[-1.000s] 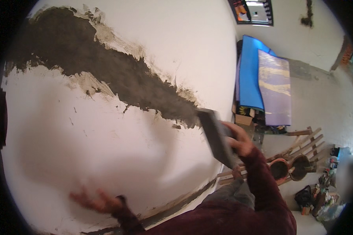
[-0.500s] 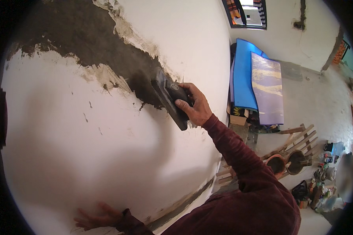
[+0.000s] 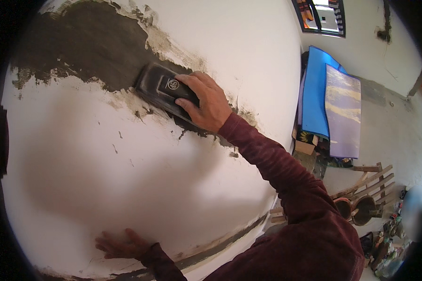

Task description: The person uses a float to smooth wet plaster along a horizontal patch on a wall, repeatedly reaching down to a bucket on a wooden stand to reload the tool with material.

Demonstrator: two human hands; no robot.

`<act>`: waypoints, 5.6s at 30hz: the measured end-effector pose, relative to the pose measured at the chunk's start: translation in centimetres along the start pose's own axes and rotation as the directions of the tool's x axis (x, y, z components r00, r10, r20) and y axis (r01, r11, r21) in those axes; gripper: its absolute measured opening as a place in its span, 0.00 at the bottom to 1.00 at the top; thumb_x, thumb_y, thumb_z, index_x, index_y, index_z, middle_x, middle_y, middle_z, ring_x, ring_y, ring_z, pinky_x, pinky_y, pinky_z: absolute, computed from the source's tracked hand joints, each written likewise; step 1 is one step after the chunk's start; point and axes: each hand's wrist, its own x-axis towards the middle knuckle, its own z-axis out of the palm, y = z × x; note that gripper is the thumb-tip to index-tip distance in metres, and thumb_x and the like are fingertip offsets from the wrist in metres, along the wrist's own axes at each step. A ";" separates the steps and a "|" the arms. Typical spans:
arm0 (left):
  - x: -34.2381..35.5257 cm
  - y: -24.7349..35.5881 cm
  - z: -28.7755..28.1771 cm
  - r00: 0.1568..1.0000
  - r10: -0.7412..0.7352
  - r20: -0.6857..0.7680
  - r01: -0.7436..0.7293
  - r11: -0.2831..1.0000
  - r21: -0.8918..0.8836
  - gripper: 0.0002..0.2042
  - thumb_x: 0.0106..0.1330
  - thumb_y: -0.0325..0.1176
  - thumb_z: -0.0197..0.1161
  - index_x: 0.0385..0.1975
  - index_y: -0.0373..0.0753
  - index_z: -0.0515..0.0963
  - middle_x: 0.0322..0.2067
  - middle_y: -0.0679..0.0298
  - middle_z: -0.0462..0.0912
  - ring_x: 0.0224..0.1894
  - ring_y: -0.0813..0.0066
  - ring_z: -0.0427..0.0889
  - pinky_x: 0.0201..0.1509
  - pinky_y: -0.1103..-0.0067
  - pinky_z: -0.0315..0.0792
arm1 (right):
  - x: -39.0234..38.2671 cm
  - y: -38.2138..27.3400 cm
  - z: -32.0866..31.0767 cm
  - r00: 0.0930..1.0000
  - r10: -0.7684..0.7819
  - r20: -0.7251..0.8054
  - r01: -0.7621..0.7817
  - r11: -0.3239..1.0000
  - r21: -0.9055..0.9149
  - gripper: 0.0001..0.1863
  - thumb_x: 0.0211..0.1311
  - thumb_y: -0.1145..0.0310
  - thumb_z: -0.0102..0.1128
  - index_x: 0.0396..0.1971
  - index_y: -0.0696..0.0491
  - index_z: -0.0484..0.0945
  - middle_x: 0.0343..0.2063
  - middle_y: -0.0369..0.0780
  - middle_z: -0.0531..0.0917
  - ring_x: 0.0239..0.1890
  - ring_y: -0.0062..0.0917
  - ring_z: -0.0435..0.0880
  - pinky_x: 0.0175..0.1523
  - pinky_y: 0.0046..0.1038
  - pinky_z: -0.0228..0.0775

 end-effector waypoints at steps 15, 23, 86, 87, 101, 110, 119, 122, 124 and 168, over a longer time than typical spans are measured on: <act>0.2 1.0 -0.4 0.999 -0.015 0.049 0.013 0.999 0.049 0.35 0.74 0.60 0.47 0.70 0.37 0.65 0.74 0.46 0.57 0.78 0.43 0.50 0.78 0.48 0.34 | 3.5 -0.1 -0.5 0.993 -0.117 -0.035 0.113 0.989 -0.100 0.30 0.59 0.72 0.67 0.63 0.52 0.70 0.40 0.45 0.78 0.42 0.43 0.78 0.47 0.40 0.74; 1.0 1.5 -0.5 0.999 0.013 0.043 -0.015 0.998 0.057 0.35 0.75 0.60 0.46 0.71 0.38 0.65 0.73 0.45 0.57 0.78 0.43 0.50 0.78 0.47 0.35 | 1.7 1.1 1.4 0.967 -0.165 0.195 0.204 0.958 -0.200 0.33 0.61 0.75 0.63 0.68 0.44 0.71 0.33 0.44 0.74 0.32 0.40 0.77 0.39 0.37 0.75; 0.2 0.9 -0.2 0.996 -0.016 0.090 0.009 0.997 0.082 0.39 0.72 0.68 0.43 0.73 0.45 0.64 0.76 0.51 0.53 0.79 0.47 0.46 0.77 0.46 0.33 | 6.3 -0.5 2.4 0.999 0.017 -0.030 -0.020 0.994 -0.111 0.24 0.66 0.70 0.56 0.63 0.41 0.77 0.38 0.51 0.81 0.35 0.46 0.83 0.40 0.43 0.78; 0.1 1.0 0.0 0.997 -0.029 0.077 0.023 0.996 0.081 0.38 0.72 0.68 0.43 0.73 0.46 0.64 0.76 0.51 0.53 0.79 0.47 0.46 0.77 0.46 0.33 | 7.9 0.3 2.5 0.987 -0.034 -0.158 0.021 0.996 -0.082 0.24 0.67 0.70 0.56 0.63 0.41 0.77 0.36 0.52 0.80 0.35 0.47 0.83 0.41 0.44 0.77; 0.2 1.0 -0.2 0.994 -0.029 0.101 0.018 0.994 0.108 0.38 0.72 0.68 0.42 0.72 0.45 0.65 0.76 0.50 0.54 0.79 0.46 0.47 0.77 0.46 0.37 | 9.0 -2.1 2.2 0.998 0.023 -0.065 -0.030 0.994 -0.109 0.25 0.64 0.70 0.58 0.63 0.44 0.76 0.43 0.50 0.84 0.43 0.44 0.85 0.51 0.39 0.78; 0.2 1.3 -0.1 0.995 -0.062 0.080 0.056 0.995 0.078 0.38 0.71 0.68 0.43 0.70 0.45 0.68 0.75 0.50 0.57 0.78 0.47 0.49 0.78 0.48 0.36 | 12.2 -1.4 2.1 0.989 0.021 -0.145 -0.051 0.977 -0.206 0.22 0.66 0.64 0.56 0.60 0.40 0.80 0.40 0.52 0.84 0.41 0.50 0.84 0.47 0.44 0.77; 0.2 1.1 -0.1 0.996 -0.051 0.078 0.044 0.996 0.082 0.39 0.70 0.69 0.45 0.71 0.45 0.68 0.75 0.50 0.55 0.78 0.46 0.49 0.77 0.47 0.36 | 7.5 -2.8 2.9 0.998 -0.054 -0.011 0.052 0.989 -0.136 0.23 0.65 0.63 0.56 0.61 0.40 0.78 0.43 0.52 0.85 0.41 0.47 0.85 0.50 0.42 0.79; -0.1 1.0 -0.1 0.995 -0.060 0.085 0.054 0.996 0.075 0.38 0.70 0.68 0.45 0.71 0.46 0.68 0.75 0.50 0.55 0.78 0.46 0.49 0.77 0.46 0.36 | 13.1 -2.9 2.2 0.993 -0.016 -0.118 -0.006 0.983 -0.182 0.22 0.65 0.64 0.57 0.59 0.43 0.80 0.41 0.51 0.86 0.42 0.46 0.86 0.52 0.39 0.78; 0.0 1.0 0.0 0.995 -0.061 0.076 0.056 0.996 0.073 0.38 0.70 0.68 0.45 0.71 0.46 0.68 0.75 0.50 0.55 0.78 0.46 0.48 0.77 0.45 0.36 | 11.6 -3.3 2.1 0.999 0.013 -0.046 -0.019 0.992 -0.127 0.24 0.65 0.68 0.57 0.62 0.44 0.78 0.44 0.53 0.85 0.45 0.46 0.86 0.53 0.37 0.79; 0.3 1.3 -0.3 0.994 -0.064 0.091 0.056 0.994 0.094 0.39 0.70 0.69 0.45 0.71 0.46 0.67 0.75 0.51 0.56 0.78 0.46 0.49 0.77 0.48 0.36 | 7.7 -0.7 1.9 0.990 0.115 -0.078 -0.128 0.974 -0.188 0.25 0.64 0.67 0.58 0.63 0.43 0.77 0.43 0.53 0.84 0.42 0.50 0.84 0.49 0.44 0.78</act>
